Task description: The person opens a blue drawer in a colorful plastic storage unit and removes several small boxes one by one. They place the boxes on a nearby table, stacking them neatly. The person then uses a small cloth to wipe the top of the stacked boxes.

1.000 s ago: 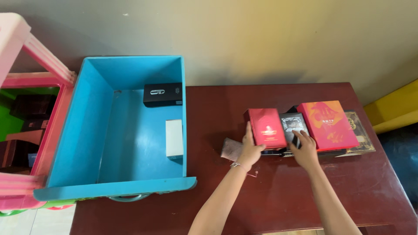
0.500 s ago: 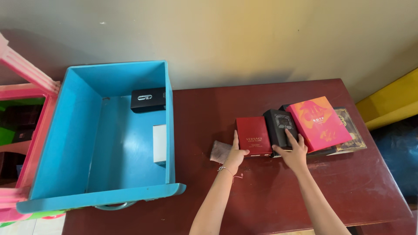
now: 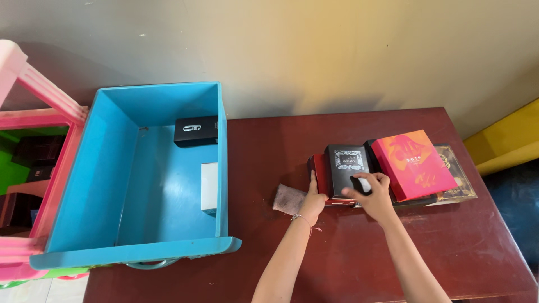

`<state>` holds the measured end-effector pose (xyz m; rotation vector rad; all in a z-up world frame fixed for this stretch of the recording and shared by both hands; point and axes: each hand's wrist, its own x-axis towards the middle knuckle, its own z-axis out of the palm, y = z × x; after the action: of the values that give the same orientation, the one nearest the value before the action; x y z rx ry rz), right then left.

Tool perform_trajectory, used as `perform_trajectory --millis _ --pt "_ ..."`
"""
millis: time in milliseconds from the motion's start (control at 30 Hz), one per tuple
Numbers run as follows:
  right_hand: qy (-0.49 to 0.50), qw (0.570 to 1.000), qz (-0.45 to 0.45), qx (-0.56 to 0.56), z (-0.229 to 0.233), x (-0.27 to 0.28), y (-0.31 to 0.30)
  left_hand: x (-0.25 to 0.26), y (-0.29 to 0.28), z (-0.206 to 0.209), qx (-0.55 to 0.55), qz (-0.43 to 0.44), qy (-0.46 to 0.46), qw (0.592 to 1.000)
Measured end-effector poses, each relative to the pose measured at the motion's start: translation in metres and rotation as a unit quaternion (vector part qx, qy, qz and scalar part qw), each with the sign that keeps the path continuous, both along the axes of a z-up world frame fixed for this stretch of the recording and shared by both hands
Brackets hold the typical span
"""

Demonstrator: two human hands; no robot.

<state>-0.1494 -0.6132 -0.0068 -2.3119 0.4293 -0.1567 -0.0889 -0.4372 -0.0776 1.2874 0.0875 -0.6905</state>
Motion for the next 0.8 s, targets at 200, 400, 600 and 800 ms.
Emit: perform_trajectory --millis 200,400,600,800 --pt "0.032 0.927 -0.040 0.372 -0.002 0.011 -0.005 0.001 -0.002 -0.018 -0.086 0.020 0.036 0.995" --pt "0.071 0.901 -0.030 0.426 0.005 0.013 0.006 0.003 -0.004 -0.011 -0.072 0.025 0.112 0.991" --pt "0.096 0.919 -0.037 0.380 0.010 0.016 0.017 0.007 -0.011 -0.003 -0.004 0.021 0.069 0.997" --pt "0.101 0.927 -0.041 0.360 0.011 0.020 0.016 0.003 -0.011 0.013 0.079 0.032 0.039 0.996"
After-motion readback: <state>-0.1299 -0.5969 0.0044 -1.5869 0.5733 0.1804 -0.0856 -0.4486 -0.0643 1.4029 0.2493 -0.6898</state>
